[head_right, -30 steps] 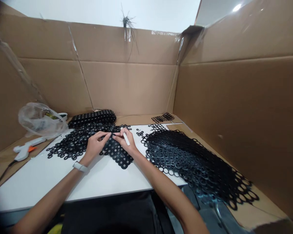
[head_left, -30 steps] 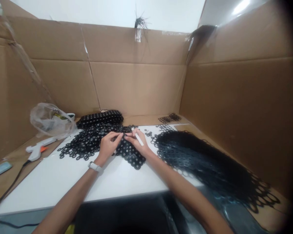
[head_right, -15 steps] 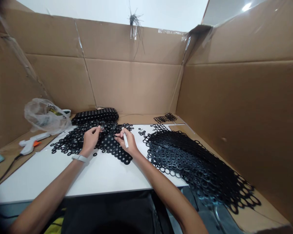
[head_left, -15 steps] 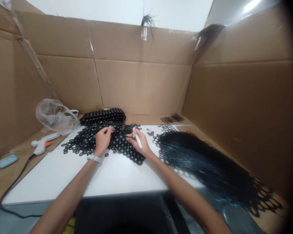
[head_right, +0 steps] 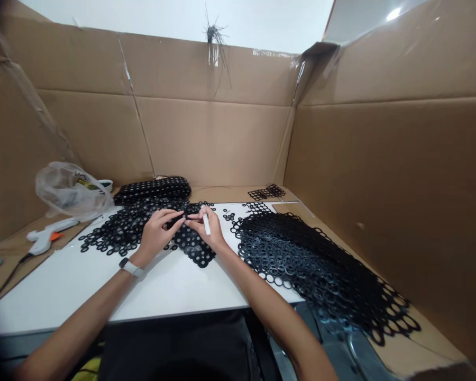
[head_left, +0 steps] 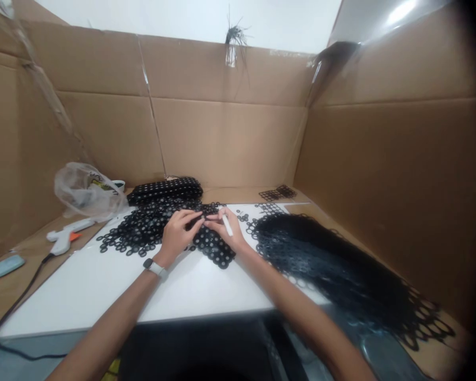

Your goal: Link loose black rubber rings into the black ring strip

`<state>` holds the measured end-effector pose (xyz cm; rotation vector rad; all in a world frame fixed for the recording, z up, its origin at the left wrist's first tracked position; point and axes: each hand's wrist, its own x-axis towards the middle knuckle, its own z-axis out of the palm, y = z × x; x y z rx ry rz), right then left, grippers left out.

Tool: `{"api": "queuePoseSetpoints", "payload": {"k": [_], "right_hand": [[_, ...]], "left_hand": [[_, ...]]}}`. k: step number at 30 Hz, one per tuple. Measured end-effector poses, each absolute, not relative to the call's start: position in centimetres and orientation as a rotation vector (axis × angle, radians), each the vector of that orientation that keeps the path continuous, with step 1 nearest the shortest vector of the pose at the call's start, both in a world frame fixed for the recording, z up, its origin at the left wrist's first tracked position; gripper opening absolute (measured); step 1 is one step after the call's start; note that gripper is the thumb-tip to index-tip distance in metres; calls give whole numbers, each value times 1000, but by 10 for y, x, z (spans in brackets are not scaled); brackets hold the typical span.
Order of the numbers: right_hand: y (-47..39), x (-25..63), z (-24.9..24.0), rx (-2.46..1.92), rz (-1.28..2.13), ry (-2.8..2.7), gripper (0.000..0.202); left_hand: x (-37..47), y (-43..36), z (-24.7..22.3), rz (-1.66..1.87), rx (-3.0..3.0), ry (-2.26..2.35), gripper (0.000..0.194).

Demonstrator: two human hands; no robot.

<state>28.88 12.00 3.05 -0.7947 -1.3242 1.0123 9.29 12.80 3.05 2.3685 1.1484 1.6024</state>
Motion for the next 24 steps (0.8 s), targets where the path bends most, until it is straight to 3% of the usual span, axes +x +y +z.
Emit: {"api": "queuePoseSetpoints", "payload": {"k": [14,18,24], "right_hand": [[105,278,38,-770,849,-1395,43],[113,287,31,-813,870,-1378,44],[123,297,20,-945,978,-1223,56]], "left_hand": [[100,135,21,1673,2110,1283,31],[69,156,18,1786,1930,1466,39],[56,152,26,1808,2061,1392,28]]}}
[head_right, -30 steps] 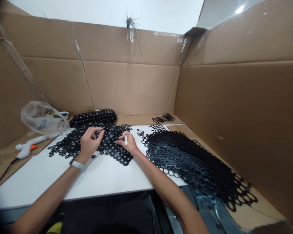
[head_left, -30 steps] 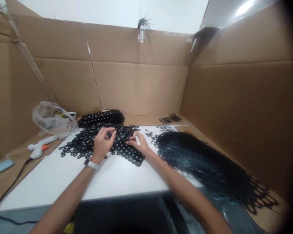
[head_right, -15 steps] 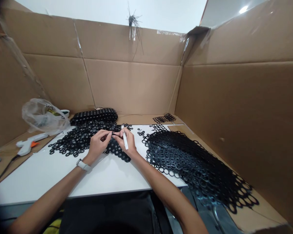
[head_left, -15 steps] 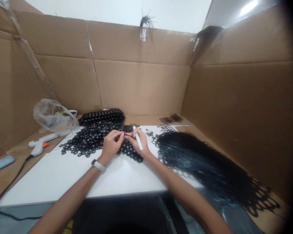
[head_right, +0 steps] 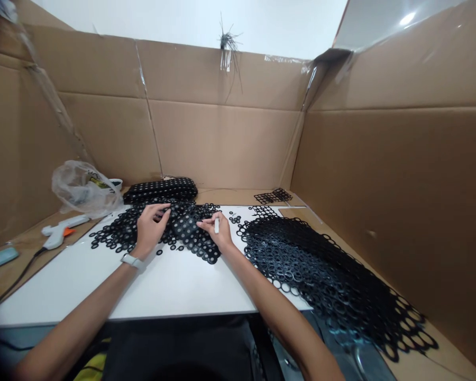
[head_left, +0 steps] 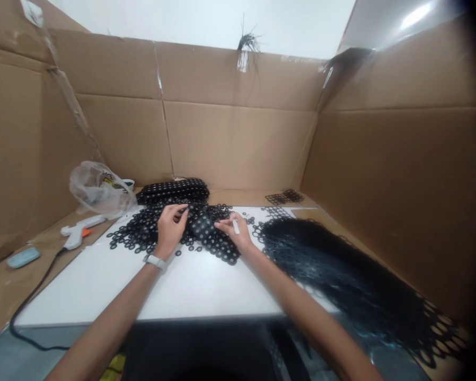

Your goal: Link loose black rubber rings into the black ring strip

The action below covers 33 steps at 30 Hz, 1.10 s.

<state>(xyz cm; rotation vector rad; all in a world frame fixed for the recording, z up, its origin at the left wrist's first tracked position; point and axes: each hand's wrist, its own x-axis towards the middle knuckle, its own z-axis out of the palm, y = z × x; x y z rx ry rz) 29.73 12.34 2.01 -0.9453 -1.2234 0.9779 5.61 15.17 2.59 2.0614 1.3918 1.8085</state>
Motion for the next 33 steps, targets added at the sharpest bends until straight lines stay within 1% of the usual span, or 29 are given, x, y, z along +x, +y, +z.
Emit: {"api": "queuePoseSetpoints", "payload": {"k": [6,12,15,27,33], "right_hand": [[123,292,17,-799,1252,-984,58],[131,294,15,-755,1334,-1038,58],[132,293,15,-763,1294,-1062,59],[124,295,26,-850,1075,-1261,53],[119,290,28,-809,1022,-1300,51]], "left_hand": [[94,131,23,1533,2351,1081,27],[97,132,16,1453,2362,1064,32],[94,134,15,1449,2339,1084,31],[94,133,19,1426,2351,1060,27],[94,129,23,1452,2362,1042,26]]}}
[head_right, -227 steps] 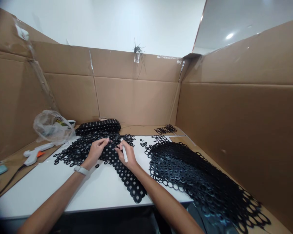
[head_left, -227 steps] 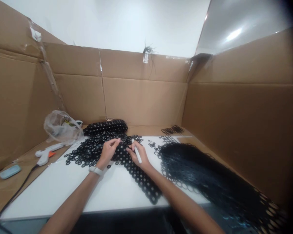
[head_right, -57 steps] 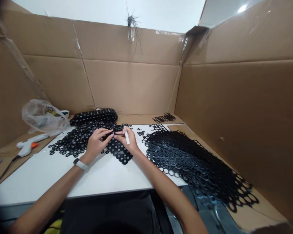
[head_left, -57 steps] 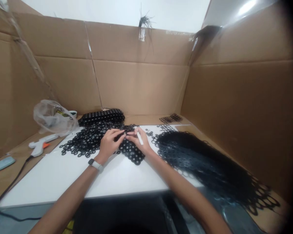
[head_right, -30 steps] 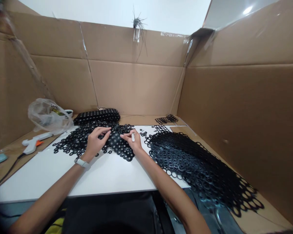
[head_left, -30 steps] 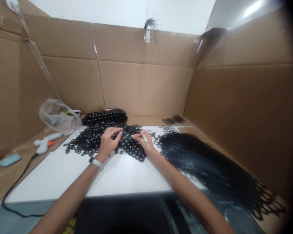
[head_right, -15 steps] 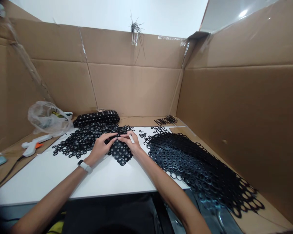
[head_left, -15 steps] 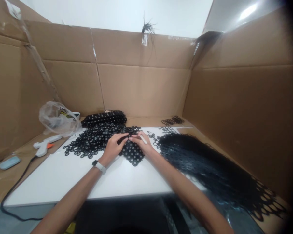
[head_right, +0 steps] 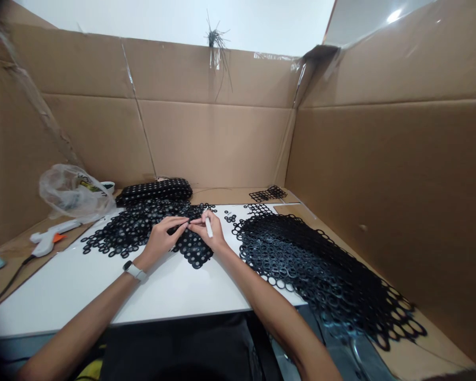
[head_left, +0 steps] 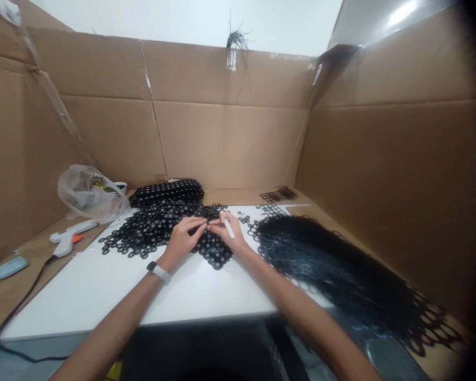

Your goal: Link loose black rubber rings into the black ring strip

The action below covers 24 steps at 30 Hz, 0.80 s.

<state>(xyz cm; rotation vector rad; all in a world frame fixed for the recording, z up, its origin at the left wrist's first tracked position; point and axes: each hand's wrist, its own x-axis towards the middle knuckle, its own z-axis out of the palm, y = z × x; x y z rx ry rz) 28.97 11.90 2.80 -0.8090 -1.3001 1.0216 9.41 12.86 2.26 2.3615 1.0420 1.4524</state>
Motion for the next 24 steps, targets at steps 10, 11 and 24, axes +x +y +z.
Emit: {"api": "queuePoseSetpoints", "payload": {"k": [10,11,24], "right_hand": [[120,286,31,-863,1013,-1269,46],[122,287,31,-870,1021,-1259,46],[125,298,27,-833,1311,-1201,51]], "left_hand": [[88,141,23,1615,2148,1297,24],[82,144,24,1657,2101,1351,25],[85,138,26,1262,2482,1015,38]]}}
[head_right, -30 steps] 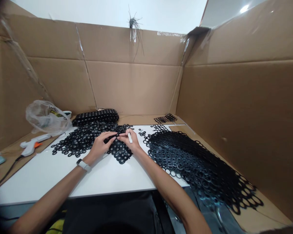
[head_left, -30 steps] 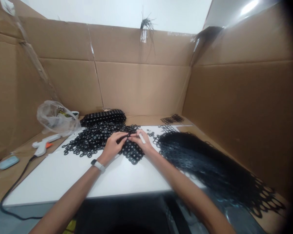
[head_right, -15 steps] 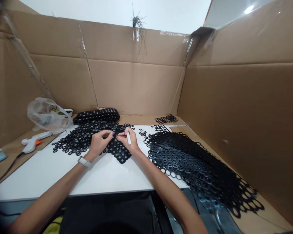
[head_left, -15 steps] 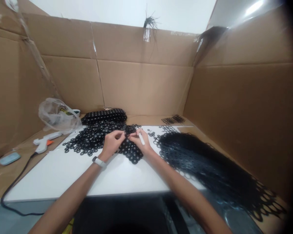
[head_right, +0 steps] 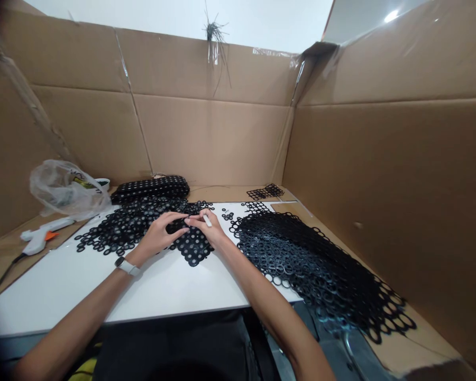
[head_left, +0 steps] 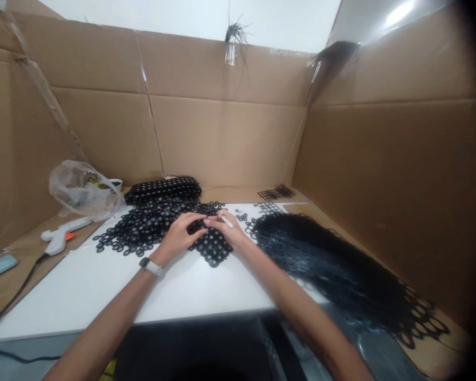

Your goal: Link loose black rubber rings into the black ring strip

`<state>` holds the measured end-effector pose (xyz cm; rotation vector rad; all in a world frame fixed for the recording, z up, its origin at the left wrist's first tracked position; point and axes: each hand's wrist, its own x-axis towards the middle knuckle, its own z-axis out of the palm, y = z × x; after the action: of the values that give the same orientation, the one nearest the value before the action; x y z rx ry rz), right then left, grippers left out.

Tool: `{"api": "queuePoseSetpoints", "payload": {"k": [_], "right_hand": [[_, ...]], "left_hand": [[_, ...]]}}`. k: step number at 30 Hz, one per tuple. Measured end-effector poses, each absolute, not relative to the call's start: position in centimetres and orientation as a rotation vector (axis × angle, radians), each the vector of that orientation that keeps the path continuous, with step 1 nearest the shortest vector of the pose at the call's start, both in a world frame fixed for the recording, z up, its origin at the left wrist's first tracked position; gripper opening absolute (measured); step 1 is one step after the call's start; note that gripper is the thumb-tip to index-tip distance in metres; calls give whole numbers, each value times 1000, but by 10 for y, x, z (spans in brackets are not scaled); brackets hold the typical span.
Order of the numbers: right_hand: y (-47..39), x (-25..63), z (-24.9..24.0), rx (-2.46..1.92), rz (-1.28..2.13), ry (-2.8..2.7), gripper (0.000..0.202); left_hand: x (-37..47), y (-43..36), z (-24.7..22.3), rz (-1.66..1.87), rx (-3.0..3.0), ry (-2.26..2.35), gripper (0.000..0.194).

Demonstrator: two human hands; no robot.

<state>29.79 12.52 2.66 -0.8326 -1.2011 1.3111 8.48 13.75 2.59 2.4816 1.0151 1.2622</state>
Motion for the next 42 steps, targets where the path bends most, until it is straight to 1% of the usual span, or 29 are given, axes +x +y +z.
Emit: {"api": "queuePoseSetpoints", "payload": {"k": [3,5,11,16,18,22,25,28,32,37,42], "right_hand": [[127,310,28,-848,1400,-1283,53],[127,317,30,-879,1377,-1370,53],[122,327,31,-906,1279,-1429,42],[123,324,31,-871,1281,-1445,46],[124,321,34,-848,1260,-1453,50],[120,313,44,-773,1181,-1500,53],[112,308,50,-756,1046,-1549,48],[106,303,51,-794,918,-1576,43],[104,296,48,-826,843,-1623,40],[109,292,41,-866,827,-1640,34],[122,302,29,-983,796,-1603,31]], "left_hand": [[88,140,15,1199,2467,1044,32],[87,141,11,1196,2455,1062,30],[85,143,7,1252,2392,1090,28],[88,139,11,1332,2379,1096,23],[89,136,15,1341,2389,1078,25],[93,131,19,1357,2353,1063,27],[96,131,19,1380,2285,1074,26],[99,134,16,1386,2187,1109,32],[98,139,15,1419,2063,1218,38],[75,152,23,1598,1955,1469,41],[36,169,29,1732,2010,1691,37]]}}
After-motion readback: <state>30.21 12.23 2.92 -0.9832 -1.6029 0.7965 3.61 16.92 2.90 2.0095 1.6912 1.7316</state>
